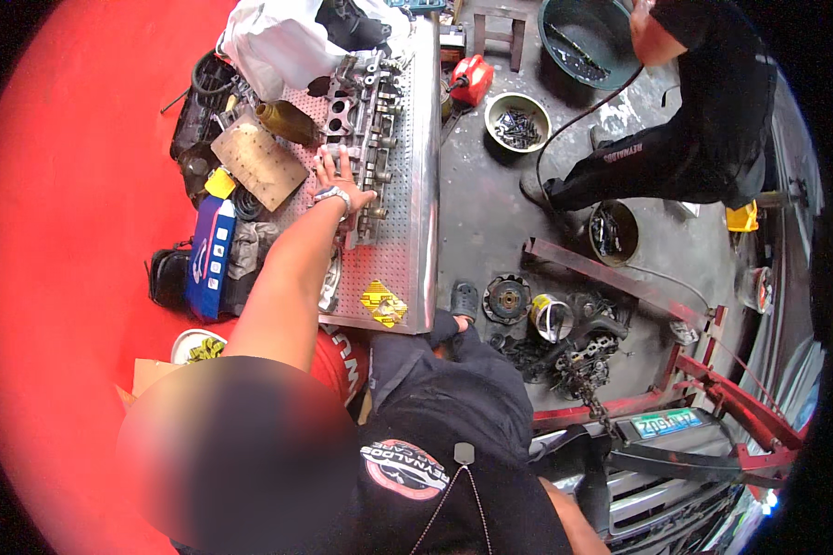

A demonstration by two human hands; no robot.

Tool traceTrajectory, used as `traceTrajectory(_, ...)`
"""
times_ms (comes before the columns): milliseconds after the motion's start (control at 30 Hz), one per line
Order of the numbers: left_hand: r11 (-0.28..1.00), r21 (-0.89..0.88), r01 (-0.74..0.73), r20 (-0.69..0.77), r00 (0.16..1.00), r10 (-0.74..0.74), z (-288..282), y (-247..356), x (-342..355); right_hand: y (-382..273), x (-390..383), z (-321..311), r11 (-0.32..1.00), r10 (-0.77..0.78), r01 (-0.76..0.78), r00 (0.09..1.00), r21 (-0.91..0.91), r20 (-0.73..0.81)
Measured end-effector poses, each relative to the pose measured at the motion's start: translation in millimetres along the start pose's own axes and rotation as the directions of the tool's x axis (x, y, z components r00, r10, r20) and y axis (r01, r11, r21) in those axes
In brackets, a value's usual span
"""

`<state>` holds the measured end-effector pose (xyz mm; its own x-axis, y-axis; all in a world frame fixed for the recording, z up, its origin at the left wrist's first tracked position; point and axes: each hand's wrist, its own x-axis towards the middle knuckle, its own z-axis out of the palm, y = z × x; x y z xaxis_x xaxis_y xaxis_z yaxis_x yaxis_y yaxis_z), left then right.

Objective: Inspecting and handling small engine components with a colleague in an auto shop.

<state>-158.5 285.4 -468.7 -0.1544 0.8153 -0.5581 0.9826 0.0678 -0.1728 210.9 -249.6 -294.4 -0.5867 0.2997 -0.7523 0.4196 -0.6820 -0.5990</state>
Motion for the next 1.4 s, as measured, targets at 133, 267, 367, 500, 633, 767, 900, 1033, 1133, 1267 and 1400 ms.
traceTrajectory(133, 1.0, 0.0, -0.002, -0.103, 0.995, 0.002, 27, -12, 22, -16, 13, -5, 0.998, 0.025, -0.026, 1.0, -0.051, -0.013)
traceTrajectory(267, 0.997, 0.063, -0.047, -0.135, 0.989, 0.055, 39, -15, 39, -24, 20, -3, 0.998, 0.034, -0.035, 0.999, -0.049, -0.019)
traceTrajectory(367, 0.943, 0.122, -0.309, -0.69, 0.657, 0.304, 81, -59, 68, -29, 23, -7, 0.996, 0.027, -0.027, 1.0, -0.081, 0.002)
traceTrajectory(500, 0.992, 0.11, -0.063, -0.051, 0.996, 0.069, 15, -11, 19, -27, 21, -1, 0.999, -0.007, 0.006, 0.999, -0.033, -0.034)
traceTrajectory(633, 0.99, 0.13, -0.046, -0.034, 0.998, 0.051, 4, -9, 11, -22, 23, 1, 0.998, -0.056, 0.056, 0.997, -0.013, -0.055)
traceTrajectory(767, 0.994, 0.099, -0.054, -0.035, 0.998, 0.057, 7, -13, 16, -14, 25, 2, 0.992, -0.123, 0.121, 0.991, -0.039, -0.061)
traceTrajectory(900, 0.989, 0.077, -0.124, -0.005, 0.992, 0.125, 6, -26, 18, 2, 21, -13, 0.967, -0.241, 0.236, 0.969, -0.101, -0.046)
traceTrajectory(1033, 0.951, -0.264, -0.161, 0.028, 0.984, 0.174, -2, -34, 4, -28, -18, -71, 0.926, 0.075, -0.096, 0.995, -0.366, -0.073)
traceTrajectory(1133, 0.896, -0.363, -0.254, -0.225, 0.958, 0.18, 24, -14, -40, -56, -37, -113, 0.964, -0.244, 0.169, 0.868, -0.204, -0.432)
traceTrajectory(1267, 0.768, -0.428, -0.477, -0.323, 0.874, 0.363, 73, 32, -122, -126, 2, -147, 0.754, -0.651, 0.473, 0.452, -0.456, -0.61)
traceTrajectory(1400, -0.046, -0.995, -0.093, -0.098, 0.696, 0.711, 41, 97, -252, -212, 64, -112, 0.69, -0.677, 0.57, 0.29, -0.446, -0.677)
